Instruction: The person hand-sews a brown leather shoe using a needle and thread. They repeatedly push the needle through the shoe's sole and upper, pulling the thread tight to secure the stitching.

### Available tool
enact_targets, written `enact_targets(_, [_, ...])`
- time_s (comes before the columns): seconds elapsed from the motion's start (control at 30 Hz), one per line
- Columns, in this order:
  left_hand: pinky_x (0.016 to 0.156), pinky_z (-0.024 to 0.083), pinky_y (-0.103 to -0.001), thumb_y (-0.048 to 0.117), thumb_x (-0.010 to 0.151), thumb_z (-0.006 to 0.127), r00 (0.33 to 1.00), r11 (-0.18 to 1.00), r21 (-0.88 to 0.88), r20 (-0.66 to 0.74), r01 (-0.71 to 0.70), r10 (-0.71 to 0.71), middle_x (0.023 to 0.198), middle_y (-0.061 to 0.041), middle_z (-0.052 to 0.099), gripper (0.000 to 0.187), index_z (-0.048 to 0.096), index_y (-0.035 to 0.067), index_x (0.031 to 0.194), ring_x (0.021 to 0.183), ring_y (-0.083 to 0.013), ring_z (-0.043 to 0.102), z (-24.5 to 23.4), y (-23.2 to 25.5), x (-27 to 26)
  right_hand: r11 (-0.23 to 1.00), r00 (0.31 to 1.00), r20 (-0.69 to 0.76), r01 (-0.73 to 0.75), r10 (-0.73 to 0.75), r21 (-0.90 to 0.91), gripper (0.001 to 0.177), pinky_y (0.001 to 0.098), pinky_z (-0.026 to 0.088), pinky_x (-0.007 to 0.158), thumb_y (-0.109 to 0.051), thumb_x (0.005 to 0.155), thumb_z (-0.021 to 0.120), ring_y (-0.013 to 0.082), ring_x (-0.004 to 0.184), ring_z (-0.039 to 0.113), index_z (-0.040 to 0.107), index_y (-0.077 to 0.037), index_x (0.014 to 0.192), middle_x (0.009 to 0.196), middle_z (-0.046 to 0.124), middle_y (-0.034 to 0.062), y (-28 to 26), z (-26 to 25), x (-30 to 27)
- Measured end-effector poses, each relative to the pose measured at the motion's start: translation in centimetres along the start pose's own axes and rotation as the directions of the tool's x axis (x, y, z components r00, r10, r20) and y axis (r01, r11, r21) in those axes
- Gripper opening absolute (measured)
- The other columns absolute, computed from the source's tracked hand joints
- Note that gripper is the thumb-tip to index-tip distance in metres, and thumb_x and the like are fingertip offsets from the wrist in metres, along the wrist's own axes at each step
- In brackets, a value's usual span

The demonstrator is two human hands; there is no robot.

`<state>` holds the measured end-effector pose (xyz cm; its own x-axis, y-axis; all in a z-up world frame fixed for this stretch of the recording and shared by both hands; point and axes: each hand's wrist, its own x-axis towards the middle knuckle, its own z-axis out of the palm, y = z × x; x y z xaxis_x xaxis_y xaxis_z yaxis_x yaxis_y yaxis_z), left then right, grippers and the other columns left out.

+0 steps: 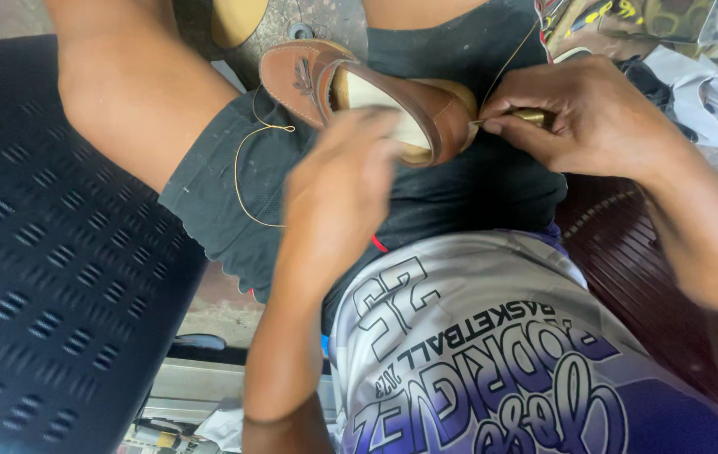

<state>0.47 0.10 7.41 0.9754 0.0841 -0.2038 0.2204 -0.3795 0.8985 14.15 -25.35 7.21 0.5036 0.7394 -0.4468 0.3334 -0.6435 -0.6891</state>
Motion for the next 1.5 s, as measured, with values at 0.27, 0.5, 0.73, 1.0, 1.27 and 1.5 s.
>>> enact_targets(0.27, [0.081,0.053,-0.034,0.011,0.099,0.064,0.967,0.974,-0.226,0.247,0.001,0.056,0.102,-0.013,0.066,0.013,0.069,0.003,0.108,0.090,-0.0259,0.066,0.7,-3.8,2.0,0.990,0.999,-0.039,0.036,-0.031,0.139,0.010,0.0259,0.049,0.052,-0.008,0.093,0.072,0.0101,0.061,0.066,0.071,-0.006,0.102,0.082,0.073,0.0029,-0.5,0.3,0.1])
enact_targets(0.5, [0.055,0.041,-0.020,0.022,0.107,0.061,0.962,0.414,-0.910,-0.108,0.005,-0.249,0.109,-0.010,0.068,0.017,0.062,0.009,0.096,0.064,-0.0110,0.048,0.8,-4.7,-1.3,0.994,0.999,-0.012,0.030,-0.029,0.106,0.008,0.0328,0.049,0.057,-0.014,0.095,0.068,0.0194,0.061,0.065,0.070,-0.008,0.100,0.075,0.067,0.0074,-0.8,0.3,0.6])
enact_targets(0.73, [0.055,0.038,-0.022,0.023,0.115,0.041,0.931,0.844,-0.402,0.072,0.356,-0.358,0.069,-0.001,0.053,0.032,0.064,0.004,0.103,0.058,-0.0067,0.045,1.3,-3.6,-0.5,0.992,0.992,-0.022,0.124,-0.124,-0.029,0.009,0.0394,0.052,0.062,-0.017,0.096,0.066,0.0285,0.071,0.069,0.069,-0.010,0.100,0.083,0.070,0.0078,-1.6,0.4,1.3])
enact_targets(1.0, [0.055,0.042,-0.023,0.005,0.104,0.049,0.896,0.811,-0.421,0.357,0.406,-0.264,0.068,0.002,0.058,0.021,0.064,0.002,0.118,0.053,-0.0037,0.047,1.0,-3.4,2.0,0.956,0.972,-0.065,0.206,-0.224,-0.209,0.010,0.0381,0.053,0.057,-0.016,0.093,0.071,0.0256,0.066,0.068,0.065,-0.009,0.089,0.083,0.065,0.0026,-2.8,0.7,0.9])
enact_targets(1.27, [0.049,0.036,-0.022,0.000,0.099,0.061,0.830,0.724,-0.452,0.466,0.521,-0.307,0.067,0.003,0.055,0.010,0.066,-0.001,0.107,0.055,-0.0034,0.046,1.2,-4.6,2.1,0.913,0.967,-0.032,0.228,-0.253,-0.339,0.010,0.0336,0.050,0.047,-0.013,0.087,0.073,0.0198,0.064,0.068,0.067,-0.011,0.095,0.086,0.063,-0.0004,-3.2,1.2,1.1])
enact_targets(1.5, [0.048,0.034,-0.022,0.017,0.104,0.052,0.829,0.774,-0.390,0.476,0.499,-0.294,0.065,0.006,0.053,0.022,0.067,0.005,0.113,0.052,-0.0022,0.042,0.2,-5.1,1.7,0.904,0.964,-0.005,0.246,-0.264,-0.349,0.009,0.0349,0.049,0.046,-0.014,0.088,0.073,0.0204,0.063,0.068,0.068,-0.011,0.095,0.086,0.064,-0.0002,-3.4,1.2,1.5])
